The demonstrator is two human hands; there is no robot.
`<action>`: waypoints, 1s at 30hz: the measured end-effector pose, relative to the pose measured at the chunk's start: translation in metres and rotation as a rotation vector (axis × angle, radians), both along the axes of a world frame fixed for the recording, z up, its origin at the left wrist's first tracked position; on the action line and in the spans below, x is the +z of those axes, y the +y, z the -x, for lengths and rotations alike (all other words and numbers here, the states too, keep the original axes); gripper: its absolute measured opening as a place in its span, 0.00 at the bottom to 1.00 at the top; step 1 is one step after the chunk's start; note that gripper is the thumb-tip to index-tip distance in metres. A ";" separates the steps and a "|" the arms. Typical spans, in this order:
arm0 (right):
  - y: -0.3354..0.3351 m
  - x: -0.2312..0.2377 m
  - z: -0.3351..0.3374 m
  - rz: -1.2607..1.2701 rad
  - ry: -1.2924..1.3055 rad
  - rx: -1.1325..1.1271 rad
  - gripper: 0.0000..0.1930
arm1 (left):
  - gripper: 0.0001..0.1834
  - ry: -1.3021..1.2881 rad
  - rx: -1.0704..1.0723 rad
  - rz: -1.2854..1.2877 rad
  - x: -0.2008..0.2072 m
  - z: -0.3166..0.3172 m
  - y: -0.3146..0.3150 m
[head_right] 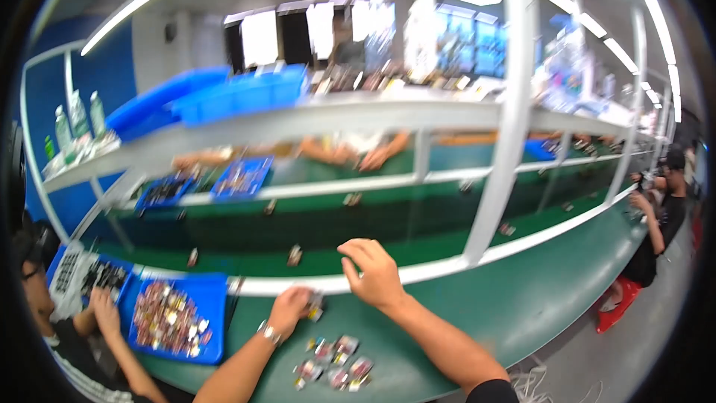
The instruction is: Manually assembling small electronic parts and placing them on a conveyor belt in a factory setting.
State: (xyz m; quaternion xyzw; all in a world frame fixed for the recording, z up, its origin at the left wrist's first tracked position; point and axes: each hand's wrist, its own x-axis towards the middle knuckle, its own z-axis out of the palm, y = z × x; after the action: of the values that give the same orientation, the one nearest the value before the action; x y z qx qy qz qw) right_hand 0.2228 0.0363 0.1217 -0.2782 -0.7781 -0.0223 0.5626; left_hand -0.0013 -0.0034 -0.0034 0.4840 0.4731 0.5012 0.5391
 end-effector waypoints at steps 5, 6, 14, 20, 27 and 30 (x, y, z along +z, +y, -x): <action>0.044 0.212 -0.072 -0.466 0.092 -0.459 0.08 | 0.10 -0.133 -0.024 0.030 -0.001 0.003 -0.013; 0.061 0.250 -0.100 -0.447 0.021 -0.660 0.09 | 0.10 -0.143 -0.054 0.030 0.003 -0.004 -0.009; 0.221 0.304 -0.218 0.519 -0.554 -1.102 0.13 | 0.14 -0.191 -0.165 -0.068 -0.002 -0.003 -0.005; 0.214 0.309 -0.204 0.122 -0.266 -1.209 0.11 | 0.14 -0.153 -0.189 -0.054 0.003 -0.005 -0.001; 0.029 0.290 -0.135 -0.709 -0.397 -0.345 0.09 | 0.15 -0.165 -0.170 -0.055 -0.002 0.007 -0.009; -0.027 0.267 -0.210 -0.837 -0.185 -0.467 0.11 | 0.15 -0.123 -0.164 -0.086 0.002 0.001 -0.004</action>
State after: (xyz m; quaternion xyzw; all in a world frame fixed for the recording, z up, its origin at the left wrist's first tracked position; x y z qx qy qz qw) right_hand 0.4330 0.0088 0.3888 -0.1921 -0.6658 -0.4835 0.5348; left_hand -0.0021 -0.0077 -0.0012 0.5120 0.3760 0.5043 0.5850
